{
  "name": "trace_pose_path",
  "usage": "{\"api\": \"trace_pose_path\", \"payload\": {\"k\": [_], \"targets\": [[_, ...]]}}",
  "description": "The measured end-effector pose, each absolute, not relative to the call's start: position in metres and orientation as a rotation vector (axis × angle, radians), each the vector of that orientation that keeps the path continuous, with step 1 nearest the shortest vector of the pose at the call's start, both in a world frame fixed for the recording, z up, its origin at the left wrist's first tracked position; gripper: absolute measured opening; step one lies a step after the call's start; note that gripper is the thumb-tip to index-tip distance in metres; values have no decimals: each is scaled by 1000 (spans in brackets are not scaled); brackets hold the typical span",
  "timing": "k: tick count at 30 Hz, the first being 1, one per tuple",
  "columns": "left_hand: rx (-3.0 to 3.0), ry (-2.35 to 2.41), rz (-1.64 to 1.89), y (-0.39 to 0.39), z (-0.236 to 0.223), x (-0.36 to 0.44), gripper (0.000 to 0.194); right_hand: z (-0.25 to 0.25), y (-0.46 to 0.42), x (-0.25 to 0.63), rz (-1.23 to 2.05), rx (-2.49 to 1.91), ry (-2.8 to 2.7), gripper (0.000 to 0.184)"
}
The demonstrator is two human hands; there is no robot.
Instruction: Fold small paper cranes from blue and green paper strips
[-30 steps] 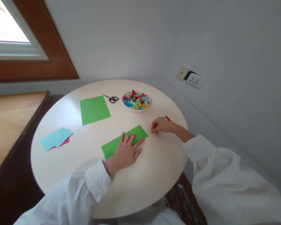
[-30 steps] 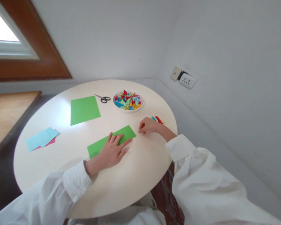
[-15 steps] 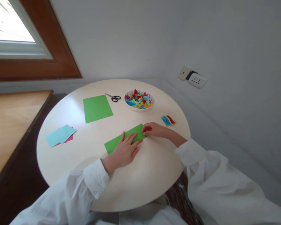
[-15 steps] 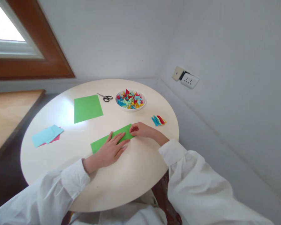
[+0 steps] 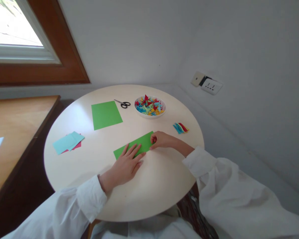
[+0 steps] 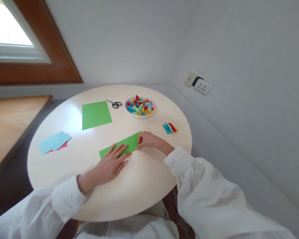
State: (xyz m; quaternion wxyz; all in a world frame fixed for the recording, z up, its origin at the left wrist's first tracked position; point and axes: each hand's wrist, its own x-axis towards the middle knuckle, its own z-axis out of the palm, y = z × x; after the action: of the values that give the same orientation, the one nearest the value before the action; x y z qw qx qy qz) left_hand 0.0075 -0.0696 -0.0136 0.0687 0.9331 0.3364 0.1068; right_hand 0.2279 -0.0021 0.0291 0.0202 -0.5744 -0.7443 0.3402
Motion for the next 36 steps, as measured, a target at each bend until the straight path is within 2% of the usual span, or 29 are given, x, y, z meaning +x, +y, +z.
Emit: {"api": "trace_pose_path", "payload": {"k": [9,18,23,28,36], "targets": [[2821,1016,337,-69,-17,7,39,39,5,227,1027,-1955,-2366,17],[2829,1026,322,-68,-20,6,40,45,17,278,984,-2072,-2276,12],[2833,1005,367,-68,-22,6,39,54,3,281,991,-1987,-2227,10],[2832,1008,377,-69,-20,6,39,55,-13,229,1289,-1656,-2364,17],[2813,1028,331,-70,-16,8,38,48,2,197,1517,-1798,-2373,14]]}}
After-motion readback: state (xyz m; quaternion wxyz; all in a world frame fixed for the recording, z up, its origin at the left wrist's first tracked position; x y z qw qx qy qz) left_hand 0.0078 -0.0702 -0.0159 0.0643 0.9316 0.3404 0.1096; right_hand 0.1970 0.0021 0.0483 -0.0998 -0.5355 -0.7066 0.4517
